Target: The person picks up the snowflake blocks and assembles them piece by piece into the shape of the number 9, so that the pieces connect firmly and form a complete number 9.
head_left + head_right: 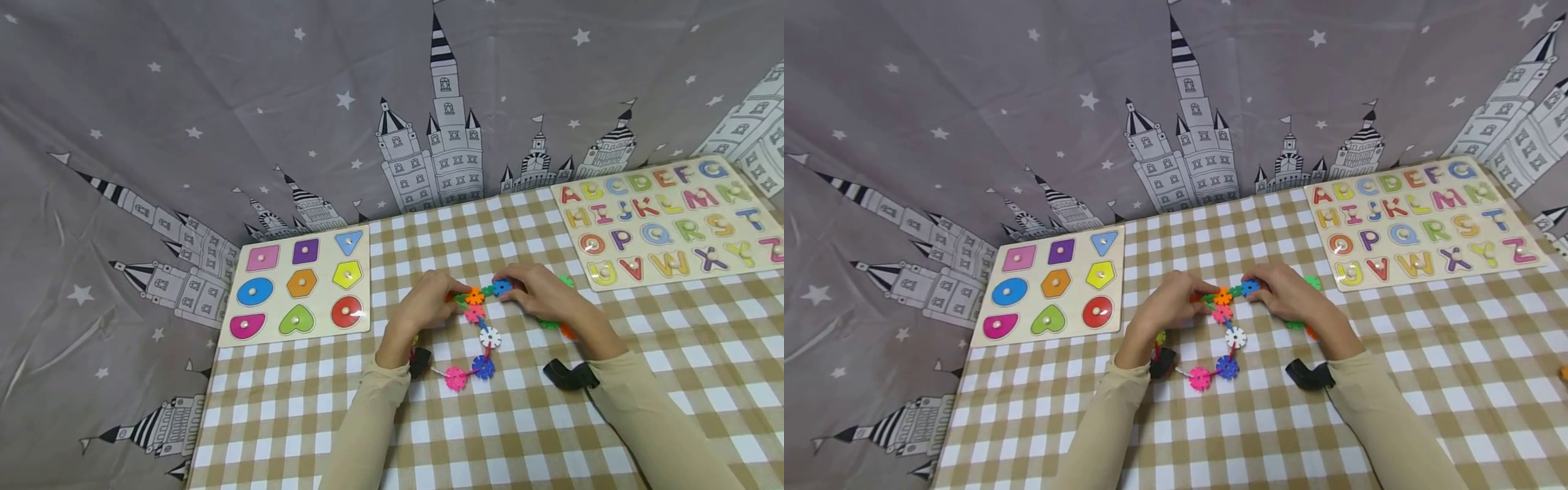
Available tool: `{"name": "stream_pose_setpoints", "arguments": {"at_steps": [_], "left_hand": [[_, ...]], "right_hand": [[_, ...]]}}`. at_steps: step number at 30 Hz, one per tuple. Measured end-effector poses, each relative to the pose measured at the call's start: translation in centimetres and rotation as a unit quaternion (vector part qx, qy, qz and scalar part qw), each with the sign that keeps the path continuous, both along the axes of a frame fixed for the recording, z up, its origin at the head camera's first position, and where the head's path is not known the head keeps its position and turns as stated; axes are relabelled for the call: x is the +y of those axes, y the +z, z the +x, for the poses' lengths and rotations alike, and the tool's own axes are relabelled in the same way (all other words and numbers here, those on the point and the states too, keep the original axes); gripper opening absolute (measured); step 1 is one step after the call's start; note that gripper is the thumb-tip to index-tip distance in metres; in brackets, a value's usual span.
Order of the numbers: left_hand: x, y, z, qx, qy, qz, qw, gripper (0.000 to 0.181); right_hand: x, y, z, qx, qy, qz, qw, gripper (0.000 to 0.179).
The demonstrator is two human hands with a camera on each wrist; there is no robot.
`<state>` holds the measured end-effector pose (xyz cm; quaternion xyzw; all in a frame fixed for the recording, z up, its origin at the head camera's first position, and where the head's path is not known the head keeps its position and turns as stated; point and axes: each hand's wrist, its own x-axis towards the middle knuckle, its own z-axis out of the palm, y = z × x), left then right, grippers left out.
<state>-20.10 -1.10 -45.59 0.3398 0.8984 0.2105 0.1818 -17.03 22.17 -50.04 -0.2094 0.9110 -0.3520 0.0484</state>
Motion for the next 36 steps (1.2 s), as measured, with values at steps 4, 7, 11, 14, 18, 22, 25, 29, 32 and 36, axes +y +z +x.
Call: {"name": "stream_pose_setpoints", "arguments": {"at_steps": [4, 7, 11, 14, 18, 22, 25, 29, 32, 36], "left_hand": [[0.02, -0.12, 0.0, 0.002, -0.001, -0.001, 1.0, 0.034], [0.12, -0.13, -0.07, 0.001, 0.001, 0.0, 1.0, 0.034], [0.2, -0.08, -0.17, 0.001, 0.001, 0.0, 1.0, 0.034], [0.16, -0.07, -0.15, 0.0, 0.002, 0.0, 1.0, 0.034], [0.04, -0.14, -0.15, -0.015, 0.009, 0.008, 0.9998, 0.034], [-0.09, -0.22, -0.19, -0.038, 0.022, 0.012, 0.9989, 0.034], [-0.11, -0.23, -0.18, -0.044, 0.024, 0.011, 0.9987, 0.034], [-0.02, -0.25, -0.14, -0.034, 0.011, 0.011, 0.9993, 0.034], [0.05, -0.27, -0.19, -0.024, 0.002, 0.012, 0.9996, 0.033], [0.12, -0.31, -0.3, -0.02, -0.001, 0.011, 0.9997, 0.034]], "right_hand": [[0.01, 0.01, 0.02, -0.001, 0.001, 0.002, 1.0, 0.027], [0.11, 0.0, -0.08, -0.002, 0.002, 0.002, 1.0, 0.027], [0.25, -0.07, -0.21, -0.004, 0.002, -0.002, 1.0, 0.027], [0.27, -0.05, -0.21, -0.009, 0.004, -0.001, 0.9999, 0.027], [0.31, 0.18, -0.15, -0.029, 0.006, 0.008, 0.9995, 0.029], [0.28, 0.39, -0.1, -0.025, 0.012, 0.033, 0.9991, 0.032], [0.24, 0.45, -0.05, -0.004, 0.021, 0.046, 0.9987, 0.031], [0.26, 0.3, -0.04, 0.006, 0.025, 0.037, 0.999, 0.028], [0.37, 0.13, -0.11, -0.002, 0.021, 0.025, 0.9995, 0.026], [0.56, 0.03, -0.22, -0.015, 0.017, 0.012, 0.9997, 0.025]]}}
